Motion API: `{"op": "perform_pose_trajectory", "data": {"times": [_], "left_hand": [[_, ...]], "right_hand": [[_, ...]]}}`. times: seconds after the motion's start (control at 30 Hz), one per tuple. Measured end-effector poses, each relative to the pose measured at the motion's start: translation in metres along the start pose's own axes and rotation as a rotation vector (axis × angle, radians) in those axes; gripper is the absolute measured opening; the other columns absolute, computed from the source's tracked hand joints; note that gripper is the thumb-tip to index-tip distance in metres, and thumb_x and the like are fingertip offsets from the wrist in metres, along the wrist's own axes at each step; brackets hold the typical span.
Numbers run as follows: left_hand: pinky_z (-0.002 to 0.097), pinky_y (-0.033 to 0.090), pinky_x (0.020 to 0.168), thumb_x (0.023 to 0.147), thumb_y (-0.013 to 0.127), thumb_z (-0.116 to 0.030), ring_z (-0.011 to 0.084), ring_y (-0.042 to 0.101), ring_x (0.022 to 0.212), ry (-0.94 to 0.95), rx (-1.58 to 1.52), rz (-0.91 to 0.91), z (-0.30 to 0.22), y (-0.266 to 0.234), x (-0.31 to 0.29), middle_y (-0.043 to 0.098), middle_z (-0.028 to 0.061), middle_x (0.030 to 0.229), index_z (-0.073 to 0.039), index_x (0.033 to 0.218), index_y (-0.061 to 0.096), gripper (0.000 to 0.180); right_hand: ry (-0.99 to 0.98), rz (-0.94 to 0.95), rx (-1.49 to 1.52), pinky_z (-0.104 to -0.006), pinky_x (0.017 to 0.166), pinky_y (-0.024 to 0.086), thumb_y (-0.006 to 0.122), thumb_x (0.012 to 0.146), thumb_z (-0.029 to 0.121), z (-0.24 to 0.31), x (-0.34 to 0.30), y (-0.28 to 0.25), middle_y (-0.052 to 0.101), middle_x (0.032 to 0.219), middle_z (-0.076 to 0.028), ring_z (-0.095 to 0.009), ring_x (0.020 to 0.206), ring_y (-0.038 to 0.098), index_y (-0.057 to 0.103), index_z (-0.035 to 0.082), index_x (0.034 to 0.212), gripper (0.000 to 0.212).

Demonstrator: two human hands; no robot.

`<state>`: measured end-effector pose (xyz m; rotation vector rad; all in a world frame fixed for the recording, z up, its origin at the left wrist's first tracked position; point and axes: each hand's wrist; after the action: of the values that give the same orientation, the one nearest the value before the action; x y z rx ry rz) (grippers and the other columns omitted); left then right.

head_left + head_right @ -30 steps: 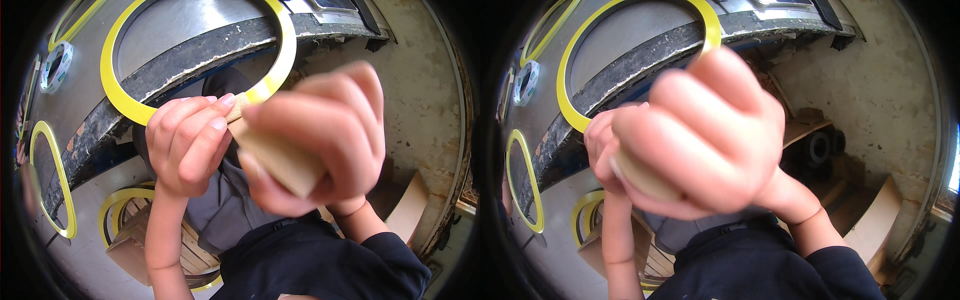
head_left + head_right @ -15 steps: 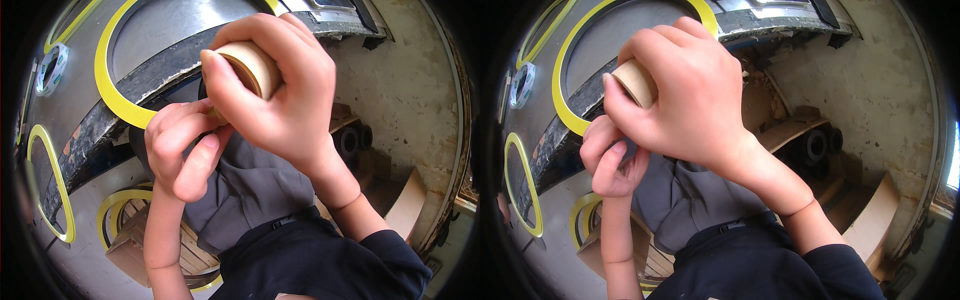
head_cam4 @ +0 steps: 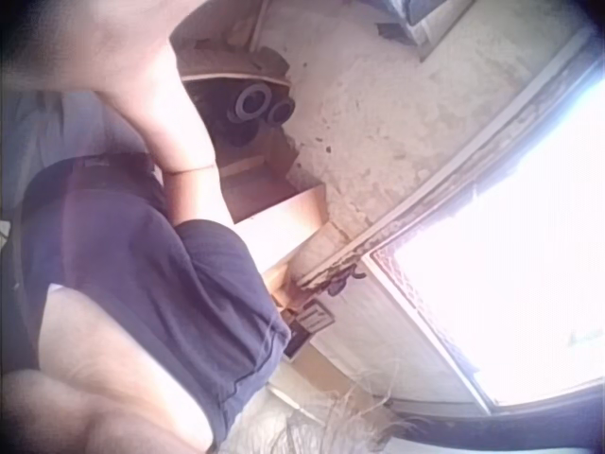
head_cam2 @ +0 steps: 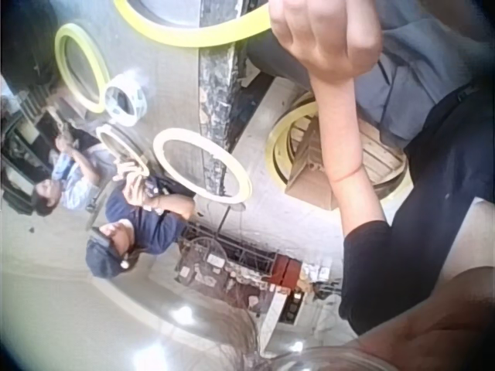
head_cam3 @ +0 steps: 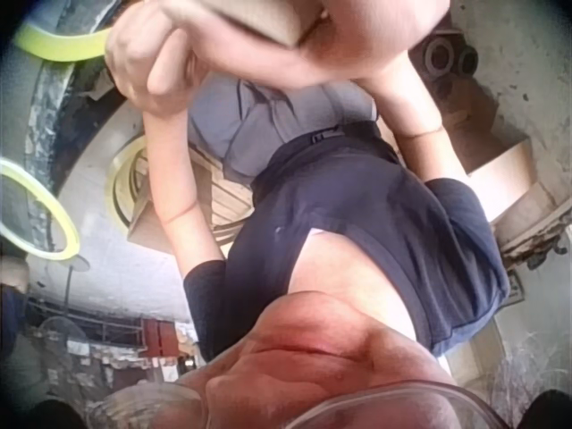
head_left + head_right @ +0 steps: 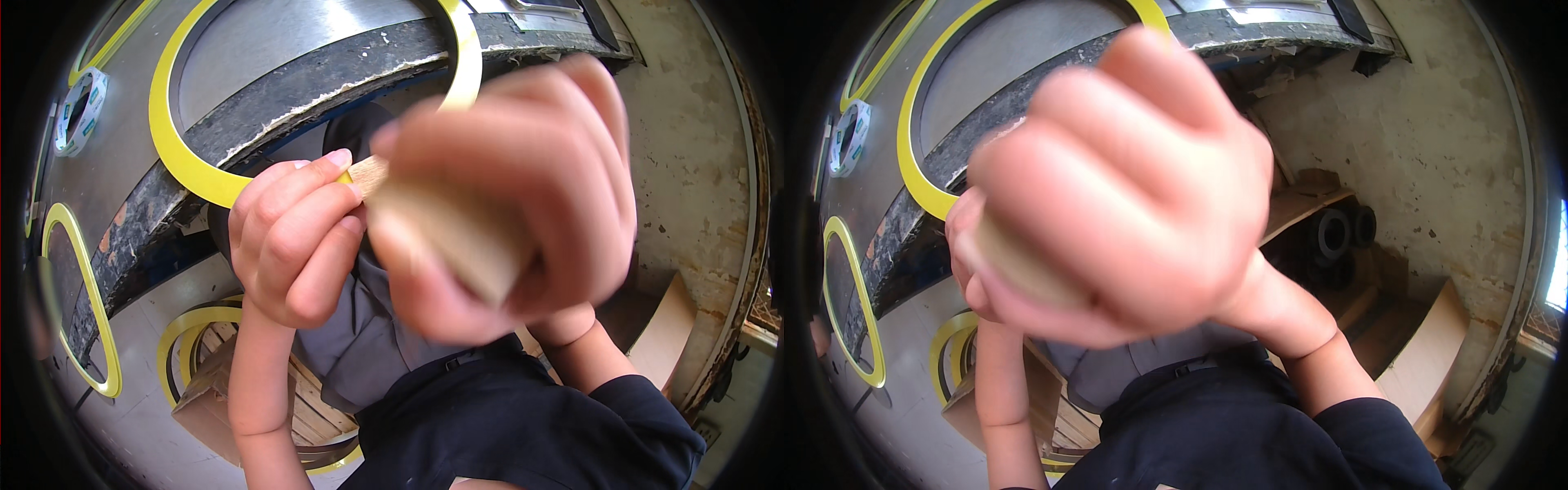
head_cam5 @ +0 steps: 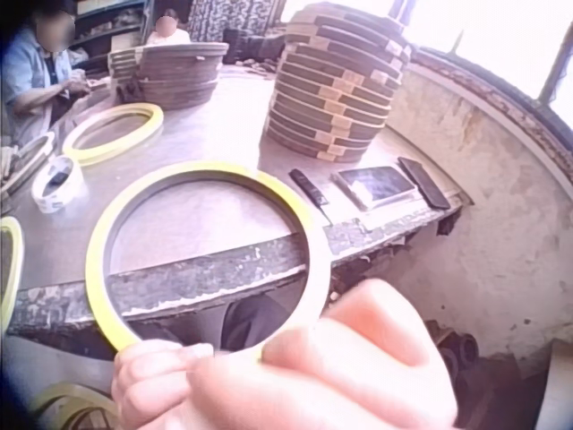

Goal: Manual application of adhesive strips and tape to circular wooden speaker components.

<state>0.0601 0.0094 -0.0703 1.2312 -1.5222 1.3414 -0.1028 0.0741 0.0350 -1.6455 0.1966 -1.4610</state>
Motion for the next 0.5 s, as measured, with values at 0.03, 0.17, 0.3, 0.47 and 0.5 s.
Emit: {"op": "perform_pose_trajectory", "data": {"times": [0.03,0.17,0.3,0.47,0.5], "left_hand": [[0.0394,0.059,0.079,0.078,0.079,0.0,0.0285,0.073,0.092,-0.098,0.007,0.162,-0.009,-0.012,0.006,0.069,0.0106,0.1,-0.003,0.102,0.055,0.034],[0.0397,0.058,0.079,0.071,0.083,0.002,0.0292,0.072,0.095,-0.036,0.043,0.229,-0.005,-0.019,0.003,0.068,0.012,0.102,-0.003,0.1,0.055,0.04],[0.04,0.059,0.079,0.071,0.083,0.002,0.0292,0.071,0.094,0.061,0.013,0.013,0.002,-0.002,-0.009,0.067,0.0125,0.104,-0.003,0.101,0.054,0.042],[0.041,0.059,0.077,0.074,0.083,0.001,0.03,0.069,0.092,0.055,0.017,0.065,0.001,-0.005,-0.009,0.066,0.0129,0.105,-0.004,0.104,0.053,0.043],[0.041,0.059,0.077,0.074,0.083,0.001,0.03,0.069,0.092,0.054,0.019,0.068,0.001,-0.005,-0.01,0.066,0.0129,0.105,-0.004,0.104,0.053,0.043]], "right_hand": [[-0.083,-0.105,0.048,-0.0305,0.059,0.041,0.074,0.065,0.013,-0.014,-0.002,0.009,0.07,0.078,-0.003,-0.017,0.06,0.053,0.07,0.003,0.088,0.026],[0.171,-0.124,0.105,-0.0321,0.058,0.046,0.074,0.07,0.015,-0.005,0.008,0.031,0.068,0.073,-0.006,-0.021,0.06,0.059,0.071,0.005,0.078,0.013],[0.4,-0.207,0.047,-0.0378,0.058,0.052,0.077,0.071,0.027,-0.003,0.01,0.051,0.064,0.067,-0.006,-0.026,0.067,0.064,0.068,0.009,0.07,0.02],[0.55,-0.029,0.111,-0.0407,0.057,0.053,0.073,0.075,0.031,-0.009,0.004,0.053,0.063,0.061,-0.009,-0.029,0.065,0.066,0.068,0.008,0.066,0.025],[0.578,0.048,0.084,-0.0411,0.057,0.054,0.071,0.076,0.032,-0.009,0.007,0.052,0.063,0.061,-0.01,-0.029,0.064,0.066,0.068,0.007,0.065,0.027]]}}
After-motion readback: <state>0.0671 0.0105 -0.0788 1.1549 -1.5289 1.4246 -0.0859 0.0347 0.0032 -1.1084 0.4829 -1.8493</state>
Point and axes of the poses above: each hand's wrist, its own x-axis towards the middle knuckle, its own y-axis out of the palm, z = x × y
